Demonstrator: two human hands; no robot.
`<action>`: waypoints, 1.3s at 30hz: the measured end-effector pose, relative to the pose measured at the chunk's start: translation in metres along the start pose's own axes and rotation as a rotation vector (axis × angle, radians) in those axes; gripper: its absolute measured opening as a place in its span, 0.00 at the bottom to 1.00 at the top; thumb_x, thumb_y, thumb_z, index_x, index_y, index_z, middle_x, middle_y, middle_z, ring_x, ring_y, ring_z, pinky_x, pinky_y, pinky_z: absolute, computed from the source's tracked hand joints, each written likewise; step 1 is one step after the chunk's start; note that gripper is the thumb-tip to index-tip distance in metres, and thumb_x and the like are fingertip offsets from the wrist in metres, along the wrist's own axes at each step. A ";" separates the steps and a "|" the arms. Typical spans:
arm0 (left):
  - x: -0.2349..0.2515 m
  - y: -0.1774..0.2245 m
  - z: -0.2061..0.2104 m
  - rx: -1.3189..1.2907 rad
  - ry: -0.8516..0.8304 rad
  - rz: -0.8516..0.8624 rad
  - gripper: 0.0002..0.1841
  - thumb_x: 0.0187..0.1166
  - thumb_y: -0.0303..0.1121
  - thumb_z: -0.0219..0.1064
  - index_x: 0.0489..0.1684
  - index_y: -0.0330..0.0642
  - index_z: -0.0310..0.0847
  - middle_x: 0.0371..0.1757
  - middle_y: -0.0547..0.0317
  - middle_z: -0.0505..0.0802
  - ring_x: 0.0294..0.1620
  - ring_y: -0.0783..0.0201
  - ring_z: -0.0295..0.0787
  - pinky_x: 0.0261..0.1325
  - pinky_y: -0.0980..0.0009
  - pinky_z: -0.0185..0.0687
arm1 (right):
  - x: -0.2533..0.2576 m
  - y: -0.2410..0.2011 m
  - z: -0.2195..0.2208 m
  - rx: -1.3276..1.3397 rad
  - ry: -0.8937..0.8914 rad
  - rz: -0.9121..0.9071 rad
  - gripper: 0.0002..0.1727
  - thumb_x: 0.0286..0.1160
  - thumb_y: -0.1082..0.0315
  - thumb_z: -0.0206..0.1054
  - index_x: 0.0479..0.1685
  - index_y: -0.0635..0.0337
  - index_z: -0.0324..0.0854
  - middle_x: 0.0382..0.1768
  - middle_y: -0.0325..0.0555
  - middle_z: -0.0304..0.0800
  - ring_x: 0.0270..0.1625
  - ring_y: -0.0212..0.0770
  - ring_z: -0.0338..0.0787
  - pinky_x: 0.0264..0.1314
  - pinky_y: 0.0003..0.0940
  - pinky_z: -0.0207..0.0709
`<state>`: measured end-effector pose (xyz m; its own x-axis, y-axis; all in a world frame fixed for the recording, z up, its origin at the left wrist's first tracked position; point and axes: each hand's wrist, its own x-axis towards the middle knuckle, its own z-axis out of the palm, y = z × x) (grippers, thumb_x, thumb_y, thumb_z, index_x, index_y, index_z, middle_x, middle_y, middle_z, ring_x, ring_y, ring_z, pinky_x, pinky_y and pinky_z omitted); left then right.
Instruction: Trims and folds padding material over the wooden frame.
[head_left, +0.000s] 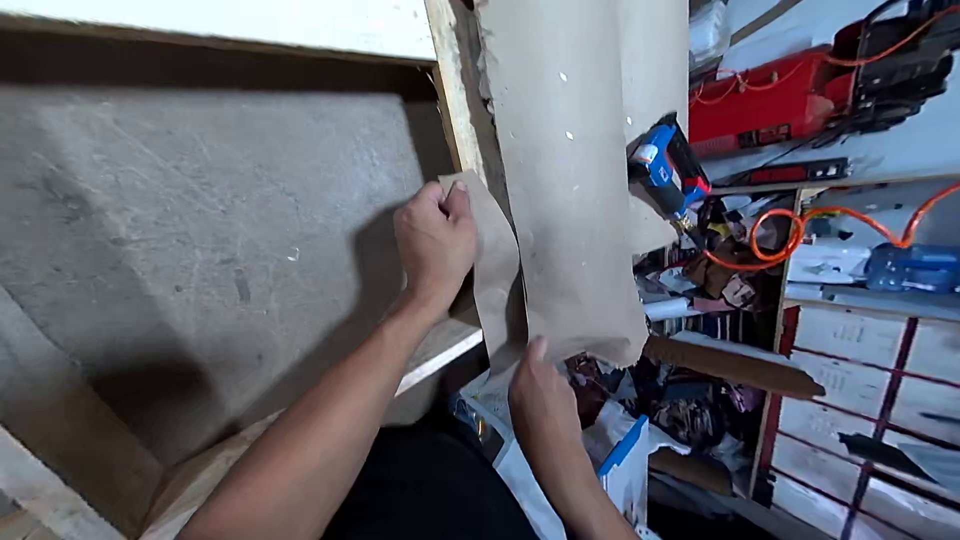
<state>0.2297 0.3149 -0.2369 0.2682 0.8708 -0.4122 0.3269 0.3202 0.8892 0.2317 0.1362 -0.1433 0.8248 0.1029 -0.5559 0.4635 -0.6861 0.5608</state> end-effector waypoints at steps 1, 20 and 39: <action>-0.003 0.000 0.001 0.008 -0.003 0.002 0.22 0.87 0.44 0.61 0.18 0.43 0.72 0.17 0.61 0.75 0.19 0.62 0.73 0.26 0.60 0.70 | 0.002 0.004 0.003 0.012 -0.004 -0.002 0.21 0.90 0.67 0.48 0.78 0.59 0.63 0.43 0.55 0.92 0.49 0.57 0.96 0.49 0.53 0.88; -0.108 -0.025 -0.082 0.066 -0.002 0.760 0.17 0.93 0.40 0.56 0.39 0.36 0.81 0.25 0.62 0.84 0.24 0.73 0.83 0.30 0.72 0.83 | -0.027 0.058 0.019 0.280 0.140 -0.144 0.15 0.85 0.68 0.58 0.66 0.57 0.70 0.32 0.54 0.88 0.34 0.60 0.94 0.32 0.56 0.86; -0.243 -0.049 -0.118 -0.051 -0.842 1.133 0.20 0.93 0.38 0.54 0.27 0.37 0.76 0.36 0.49 0.89 0.53 0.53 0.91 0.70 0.57 0.84 | 0.024 0.109 0.067 0.366 0.300 -0.478 0.12 0.82 0.65 0.64 0.58 0.53 0.72 0.27 0.50 0.86 0.33 0.56 0.92 0.32 0.56 0.85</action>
<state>0.0413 0.1314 -0.1568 0.8189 0.1874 0.5425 -0.4550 -0.3642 0.8126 0.2803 0.0156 -0.1372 0.6346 0.6156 -0.4672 0.7042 -0.7097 0.0214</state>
